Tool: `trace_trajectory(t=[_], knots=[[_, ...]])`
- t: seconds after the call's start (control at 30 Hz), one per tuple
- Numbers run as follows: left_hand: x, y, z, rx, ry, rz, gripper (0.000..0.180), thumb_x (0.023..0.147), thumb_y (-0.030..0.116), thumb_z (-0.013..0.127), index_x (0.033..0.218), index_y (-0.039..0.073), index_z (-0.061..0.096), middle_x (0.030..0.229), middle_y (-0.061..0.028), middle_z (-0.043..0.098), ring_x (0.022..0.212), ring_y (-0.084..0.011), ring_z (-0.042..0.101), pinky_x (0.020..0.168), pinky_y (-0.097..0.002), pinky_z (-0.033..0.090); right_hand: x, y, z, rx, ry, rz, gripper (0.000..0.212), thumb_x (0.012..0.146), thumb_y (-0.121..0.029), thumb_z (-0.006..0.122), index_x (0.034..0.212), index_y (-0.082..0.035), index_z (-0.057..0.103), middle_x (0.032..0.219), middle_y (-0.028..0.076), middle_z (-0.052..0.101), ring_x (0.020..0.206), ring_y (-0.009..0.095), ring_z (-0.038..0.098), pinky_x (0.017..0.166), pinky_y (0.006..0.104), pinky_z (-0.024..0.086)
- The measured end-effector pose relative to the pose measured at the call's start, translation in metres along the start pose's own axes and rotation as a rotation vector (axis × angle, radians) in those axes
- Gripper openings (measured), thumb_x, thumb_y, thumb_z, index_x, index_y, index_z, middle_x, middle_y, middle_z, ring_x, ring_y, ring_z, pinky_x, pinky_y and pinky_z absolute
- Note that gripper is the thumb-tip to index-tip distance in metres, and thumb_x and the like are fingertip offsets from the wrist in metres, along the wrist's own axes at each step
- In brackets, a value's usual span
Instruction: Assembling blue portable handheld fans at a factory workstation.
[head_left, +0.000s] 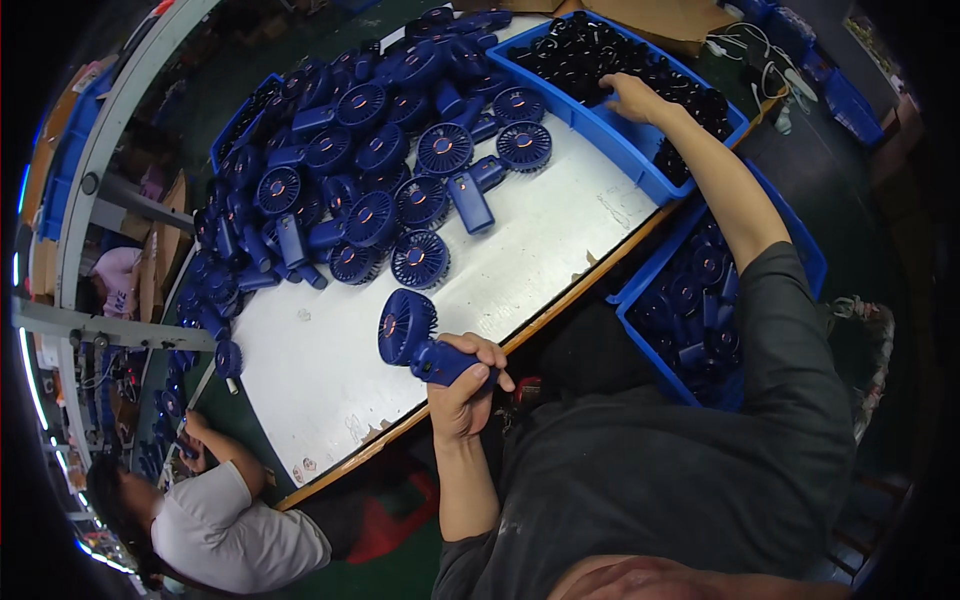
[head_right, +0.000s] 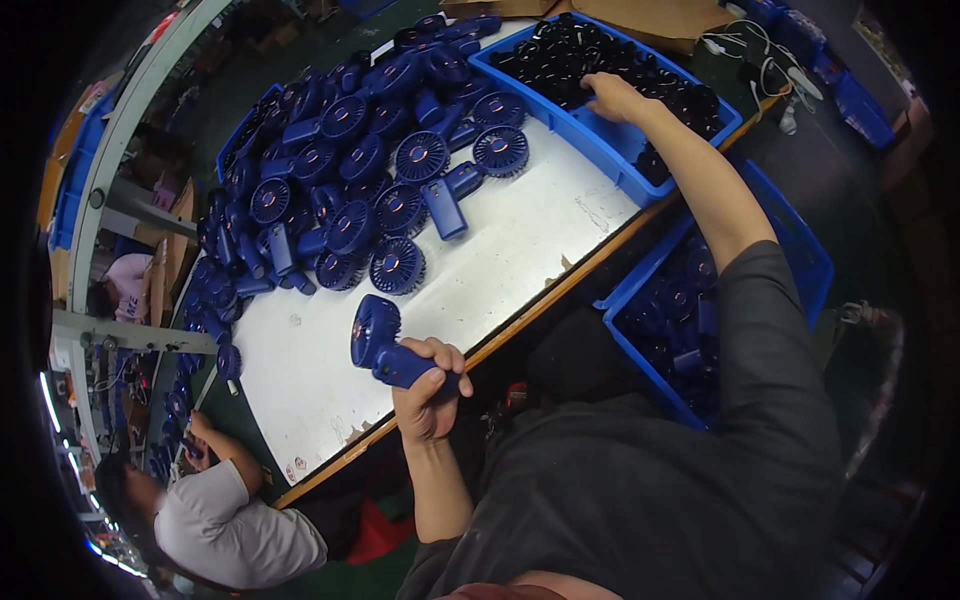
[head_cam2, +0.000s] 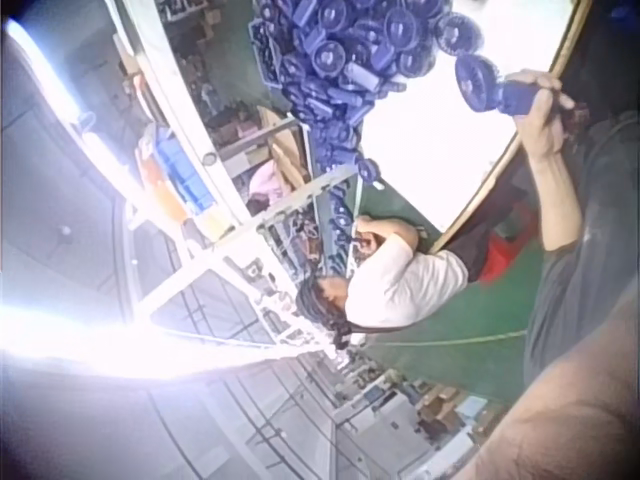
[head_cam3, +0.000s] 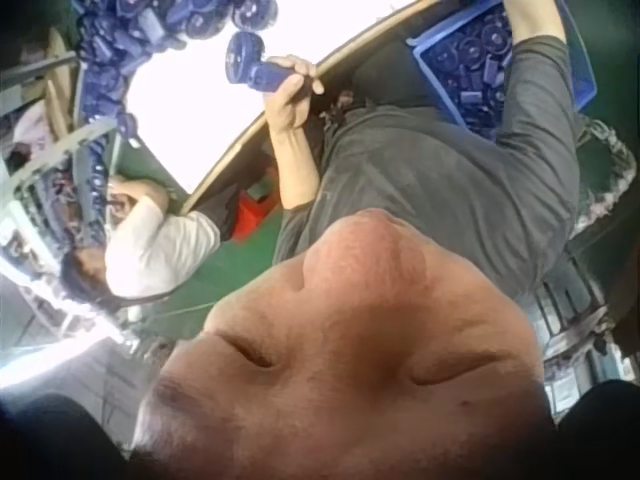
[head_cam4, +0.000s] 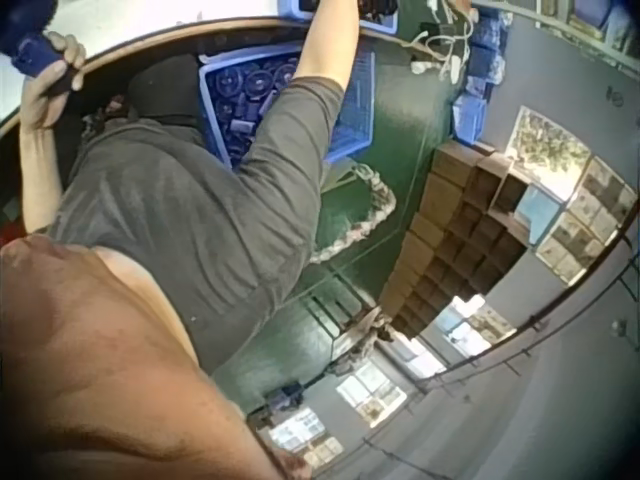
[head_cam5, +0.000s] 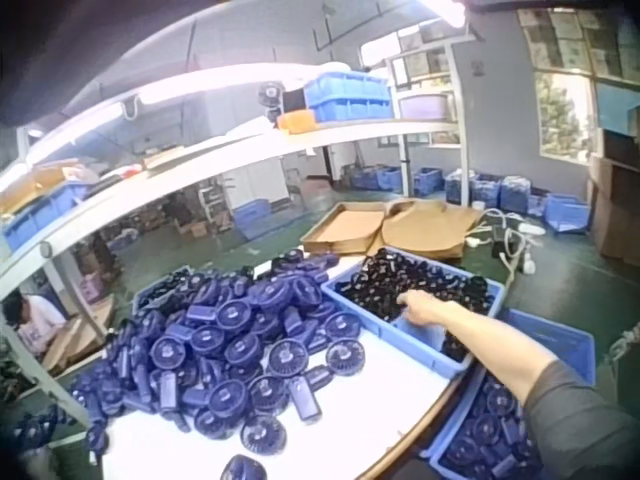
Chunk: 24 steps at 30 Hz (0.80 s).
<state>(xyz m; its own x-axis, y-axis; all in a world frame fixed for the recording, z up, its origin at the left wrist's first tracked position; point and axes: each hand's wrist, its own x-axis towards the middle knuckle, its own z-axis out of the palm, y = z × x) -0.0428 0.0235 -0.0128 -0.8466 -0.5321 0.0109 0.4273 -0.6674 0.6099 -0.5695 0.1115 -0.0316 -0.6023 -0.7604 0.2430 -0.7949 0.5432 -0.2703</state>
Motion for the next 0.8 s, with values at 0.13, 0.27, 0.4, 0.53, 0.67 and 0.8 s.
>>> trace_trajectory(t=[0.13, 0.27, 0.4, 0.53, 0.67, 0.8], knots=[[-0.008, 0.001, -0.007, 0.151, 0.146, -0.022, 0.026, 0.083, -0.007, 0.065, 0.105, -0.001, 0.053, 0.092, -0.0156, 0.062, 0.087, -0.0264, 0.066, 0.063, -0.0343, 0.062, 0.017, 0.001, 0.01, -0.188, -0.229, 0.027, 0.028, 0.08, -0.002, 0.058, 0.106, -0.001, 0.066, 0.115, 0.025, 0.063, 0.112, 0.039, 0.059, 0.096, 0.0475, 0.048], [-0.012, 0.002, -0.015, 0.261, 0.275, -0.037, 0.026, 0.082, -0.005, 0.066, 0.104, -0.003, 0.053, 0.089, -0.0147, 0.062, 0.083, -0.0246, 0.065, 0.059, -0.0346, 0.061, 0.021, 0.009, 0.009, -0.128, -0.261, 0.092, 0.026, 0.079, -0.005, 0.063, 0.105, -0.001, 0.065, 0.109, 0.025, 0.063, 0.109, 0.039, 0.06, 0.093, 0.0486, 0.049], [-0.009, 0.003, -0.017, 0.276, 0.292, -0.047, 0.026, 0.082, -0.004, 0.067, 0.105, -0.003, 0.053, 0.088, -0.0132, 0.062, 0.082, -0.0232, 0.066, 0.058, -0.0335, 0.061, 0.014, 0.012, 0.01, -0.142, -0.152, -0.05, 0.024, 0.077, -0.003, 0.066, 0.101, -0.002, 0.066, 0.11, 0.023, 0.063, 0.108, 0.039, 0.06, 0.095, 0.0446, 0.047], [-0.01, 0.002, -0.02, 0.318, 0.308, -0.046, 0.028, 0.083, -0.003, 0.066, 0.107, -0.003, 0.053, 0.086, -0.0123, 0.062, 0.081, -0.0222, 0.066, 0.058, -0.0329, 0.061, 0.021, 0.021, 0.016, -0.143, -0.138, 0.064, 0.013, 0.078, -0.002, 0.063, 0.09, -0.001, 0.067, 0.096, 0.023, 0.067, 0.095, 0.039, 0.065, 0.084, 0.0444, 0.051], [-0.012, 0.005, -0.026, 0.359, 0.331, -0.038, 0.027, 0.084, -0.002, 0.066, 0.108, -0.004, 0.053, 0.085, -0.0119, 0.061, 0.08, -0.0208, 0.065, 0.059, -0.0323, 0.061, 0.024, 0.005, -0.002, 0.092, -0.112, 0.17, 0.012, 0.077, -0.001, 0.062, 0.088, -0.001, 0.066, 0.094, 0.021, 0.069, 0.092, 0.035, 0.068, 0.08, 0.0424, 0.052], [-0.01, 0.005, -0.027, 0.355, 0.317, -0.05, 0.027, 0.085, -0.002, 0.065, 0.108, -0.004, 0.053, 0.085, -0.0113, 0.061, 0.079, -0.0198, 0.065, 0.059, -0.0315, 0.061, 0.013, 0.035, 0.023, -0.253, -0.162, 0.178, 0.018, 0.075, 0.001, 0.062, 0.092, 0.0, 0.066, 0.096, 0.024, 0.068, 0.096, 0.037, 0.067, 0.084, 0.0433, 0.052]])
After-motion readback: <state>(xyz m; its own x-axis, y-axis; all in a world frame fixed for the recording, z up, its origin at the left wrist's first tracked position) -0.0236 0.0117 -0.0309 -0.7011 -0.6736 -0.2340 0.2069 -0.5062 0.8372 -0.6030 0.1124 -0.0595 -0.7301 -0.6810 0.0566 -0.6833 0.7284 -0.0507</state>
